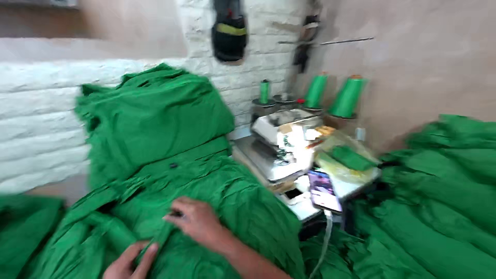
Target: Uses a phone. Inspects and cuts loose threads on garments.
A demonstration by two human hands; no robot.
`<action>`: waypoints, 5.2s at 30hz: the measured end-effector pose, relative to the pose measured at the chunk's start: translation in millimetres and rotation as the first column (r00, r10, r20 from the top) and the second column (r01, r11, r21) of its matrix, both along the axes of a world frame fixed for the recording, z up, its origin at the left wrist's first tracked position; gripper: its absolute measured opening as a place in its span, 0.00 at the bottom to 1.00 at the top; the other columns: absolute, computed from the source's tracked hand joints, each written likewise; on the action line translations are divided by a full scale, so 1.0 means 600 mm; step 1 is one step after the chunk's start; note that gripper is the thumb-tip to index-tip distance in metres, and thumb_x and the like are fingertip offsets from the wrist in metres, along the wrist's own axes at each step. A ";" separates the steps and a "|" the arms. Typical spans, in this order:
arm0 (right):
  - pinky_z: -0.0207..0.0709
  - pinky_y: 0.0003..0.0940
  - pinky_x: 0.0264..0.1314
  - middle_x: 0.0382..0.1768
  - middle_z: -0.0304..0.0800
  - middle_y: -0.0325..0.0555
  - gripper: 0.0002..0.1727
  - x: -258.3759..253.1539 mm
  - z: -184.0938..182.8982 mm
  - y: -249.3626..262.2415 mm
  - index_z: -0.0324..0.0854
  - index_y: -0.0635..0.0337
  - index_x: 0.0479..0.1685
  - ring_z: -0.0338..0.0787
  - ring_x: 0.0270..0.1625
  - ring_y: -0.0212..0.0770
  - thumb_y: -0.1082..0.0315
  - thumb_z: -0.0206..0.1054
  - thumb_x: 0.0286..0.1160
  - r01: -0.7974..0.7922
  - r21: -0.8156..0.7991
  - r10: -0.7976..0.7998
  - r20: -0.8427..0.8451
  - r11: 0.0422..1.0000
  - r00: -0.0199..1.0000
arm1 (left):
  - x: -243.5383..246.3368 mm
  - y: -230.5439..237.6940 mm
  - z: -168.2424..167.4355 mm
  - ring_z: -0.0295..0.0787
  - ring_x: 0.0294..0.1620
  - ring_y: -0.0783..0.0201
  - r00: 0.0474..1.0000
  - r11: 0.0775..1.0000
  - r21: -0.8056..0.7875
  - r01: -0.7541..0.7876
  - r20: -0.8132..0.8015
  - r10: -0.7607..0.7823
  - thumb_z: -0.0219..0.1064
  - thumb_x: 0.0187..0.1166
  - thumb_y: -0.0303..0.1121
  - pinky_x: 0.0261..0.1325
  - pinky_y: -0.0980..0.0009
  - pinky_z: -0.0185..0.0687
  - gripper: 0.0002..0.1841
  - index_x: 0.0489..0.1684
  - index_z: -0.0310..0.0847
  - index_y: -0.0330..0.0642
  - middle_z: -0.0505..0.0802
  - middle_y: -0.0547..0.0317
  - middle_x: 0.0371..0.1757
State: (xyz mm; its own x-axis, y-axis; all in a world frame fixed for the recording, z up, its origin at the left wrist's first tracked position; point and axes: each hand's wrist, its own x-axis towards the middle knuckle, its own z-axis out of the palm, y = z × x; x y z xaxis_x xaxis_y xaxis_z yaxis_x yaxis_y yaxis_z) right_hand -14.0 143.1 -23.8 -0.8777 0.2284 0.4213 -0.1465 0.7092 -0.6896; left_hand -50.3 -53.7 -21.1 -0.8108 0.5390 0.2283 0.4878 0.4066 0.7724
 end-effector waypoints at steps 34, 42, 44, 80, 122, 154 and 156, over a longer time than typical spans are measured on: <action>0.69 0.13 0.27 0.24 0.84 0.27 0.04 -0.021 -0.061 -0.057 0.85 0.56 0.34 0.78 0.25 0.18 0.71 0.66 0.75 -0.302 -0.495 0.247 -0.174 0.815 0.953 | -0.036 -0.019 -0.060 0.87 0.55 0.72 0.982 0.959 0.254 0.128 0.101 -0.158 0.68 0.81 0.35 0.63 0.68 0.81 0.09 0.49 0.89 0.40 0.93 0.61 0.51; 0.64 0.13 0.24 0.22 0.80 0.26 0.05 -0.023 -0.041 -0.047 0.85 0.56 0.34 0.73 0.22 0.18 0.70 0.66 0.75 -0.316 -0.443 0.264 -0.176 0.839 0.948 | -0.030 -0.011 -0.068 0.88 0.49 0.71 0.999 0.983 0.176 0.046 0.009 -0.049 0.63 0.85 0.37 0.58 0.66 0.81 0.12 0.46 0.90 0.40 0.94 0.60 0.45; 0.65 0.14 0.25 0.24 0.80 0.27 0.06 -0.023 -0.042 -0.035 0.84 0.57 0.38 0.73 0.23 0.19 0.67 0.64 0.79 -0.322 -0.429 0.270 -0.180 0.844 0.946 | -0.031 -0.013 -0.072 0.88 0.47 0.71 0.998 0.979 0.195 0.063 -0.002 -0.063 0.61 0.87 0.37 0.55 0.68 0.82 0.12 0.48 0.88 0.40 0.92 0.61 0.44; 0.66 0.14 0.24 0.27 0.83 0.27 0.12 0.015 -0.069 0.017 0.76 0.58 0.51 0.74 0.22 0.18 0.60 0.52 0.91 -0.449 -0.361 0.430 -0.135 0.818 0.892 | 0.006 -0.032 -0.052 0.84 0.68 0.62 0.950 0.968 0.251 0.020 -0.306 0.060 0.57 0.88 0.30 0.70 0.69 0.80 0.13 0.40 0.86 0.32 0.87 0.43 0.65; 0.69 0.10 0.30 0.24 0.82 0.31 0.19 -0.009 -0.064 -0.042 0.81 0.60 0.29 0.77 0.27 0.15 0.60 0.56 0.89 -0.094 -0.268 -0.001 -0.336 0.959 0.942 | -0.034 -0.032 -0.053 0.83 0.38 0.78 0.954 0.852 0.519 -0.067 0.284 -0.098 0.60 0.85 0.30 0.47 0.77 0.79 0.07 0.40 0.82 0.40 0.87 0.69 0.35; 0.74 0.20 0.29 0.27 0.81 0.33 0.17 0.023 -0.081 -0.054 0.80 0.58 0.42 0.79 0.27 0.23 0.52 0.61 0.84 -0.154 -0.203 0.111 -0.209 0.967 0.972 | -0.009 -0.008 -0.060 0.86 0.41 0.74 0.983 0.897 0.439 -0.059 0.180 -0.024 0.65 0.80 0.27 0.48 0.74 0.82 0.10 0.52 0.70 0.38 0.89 0.63 0.38; 0.80 0.33 0.28 0.29 0.83 0.38 0.28 0.036 -0.083 -0.048 0.77 0.61 0.56 0.83 0.28 0.32 0.41 0.61 0.82 -0.121 -0.120 0.102 -0.153 0.985 0.983 | -0.008 -0.007 -0.057 0.87 0.40 0.74 0.980 0.882 0.466 -0.072 0.199 -0.025 0.63 0.82 0.25 0.47 0.74 0.82 0.10 0.54 0.69 0.38 0.89 0.63 0.37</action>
